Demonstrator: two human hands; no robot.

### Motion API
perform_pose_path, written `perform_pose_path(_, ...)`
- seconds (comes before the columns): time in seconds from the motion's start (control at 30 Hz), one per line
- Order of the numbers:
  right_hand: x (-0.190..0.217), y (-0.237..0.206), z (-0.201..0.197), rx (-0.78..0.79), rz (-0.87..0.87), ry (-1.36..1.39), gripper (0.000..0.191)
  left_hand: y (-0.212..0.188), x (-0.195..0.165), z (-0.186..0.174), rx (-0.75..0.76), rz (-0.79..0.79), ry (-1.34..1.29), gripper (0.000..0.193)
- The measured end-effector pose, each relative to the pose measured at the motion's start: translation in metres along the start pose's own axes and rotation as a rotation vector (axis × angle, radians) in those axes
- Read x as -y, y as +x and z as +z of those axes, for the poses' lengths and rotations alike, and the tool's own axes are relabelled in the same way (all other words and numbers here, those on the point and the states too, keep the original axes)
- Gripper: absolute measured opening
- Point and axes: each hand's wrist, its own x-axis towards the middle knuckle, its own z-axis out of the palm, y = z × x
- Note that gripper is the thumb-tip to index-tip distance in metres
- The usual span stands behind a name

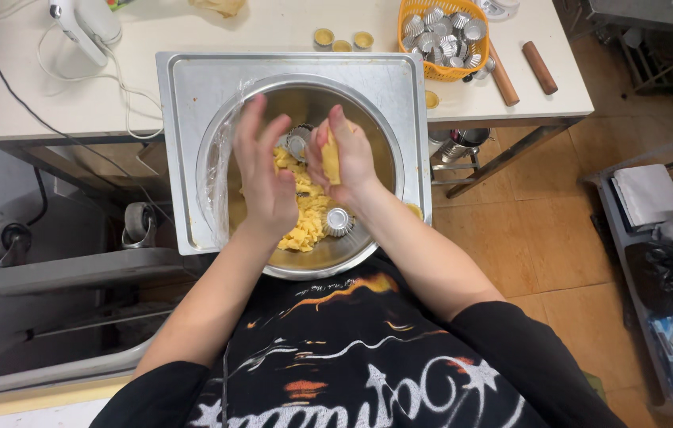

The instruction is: The person takes pieces of dough from a large metal bowl and presses them by hand into small fluted tart molds, shaping the dough to line each mold. Finished dough-lined molds are set on the tray beside the bowl, and empty metal molds are picked up one at a time to repeat the process.

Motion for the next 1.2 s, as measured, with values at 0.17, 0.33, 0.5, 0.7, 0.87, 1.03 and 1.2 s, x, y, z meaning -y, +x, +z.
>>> perform_pose_path(0.17, 0.002, -0.006, 0.005, -0.1, 0.18, 0.128, 0.059, 0.009, -0.012, 0.001, 0.155, 0.177, -0.009, 0.041)
perform_pose_path(0.33, 0.015, -0.026, 0.024, 0.024, 0.318, 0.159, 0.089, 0.011, -0.014, 0.004, 0.162, 0.244, 0.146, 0.037)
perform_pose_path(0.5, 0.005, -0.047, 0.042, 0.136, 0.408, 0.297, 0.103, 0.005, 0.004, 0.005, 0.055, 0.274, -0.096, 0.015)
perform_pose_path(0.7, -0.018, -0.038, 0.046, -0.08, 0.116, -0.12, 0.09, -0.013, 0.013, 0.004, -0.023, -0.241, -0.473, 0.026)
perform_pose_path(0.87, -0.044, -0.027, 0.049, 0.01, -0.216, -0.38, 0.06, -0.002, 0.01, 0.013, -0.126, -0.08, -0.219, 0.057)
perform_pose_path(1.03, -0.049, -0.026, 0.032, 0.056, -0.445, -0.582, 0.026, 0.003, 0.001, 0.004, -0.168, -0.12, 0.014, 0.071)
perform_pose_path(1.2, -0.028, -0.018, 0.008, 0.044, -0.235, -0.41, 0.03, 0.004, -0.001, 0.001, -0.132, -0.134, -0.034, 0.065)
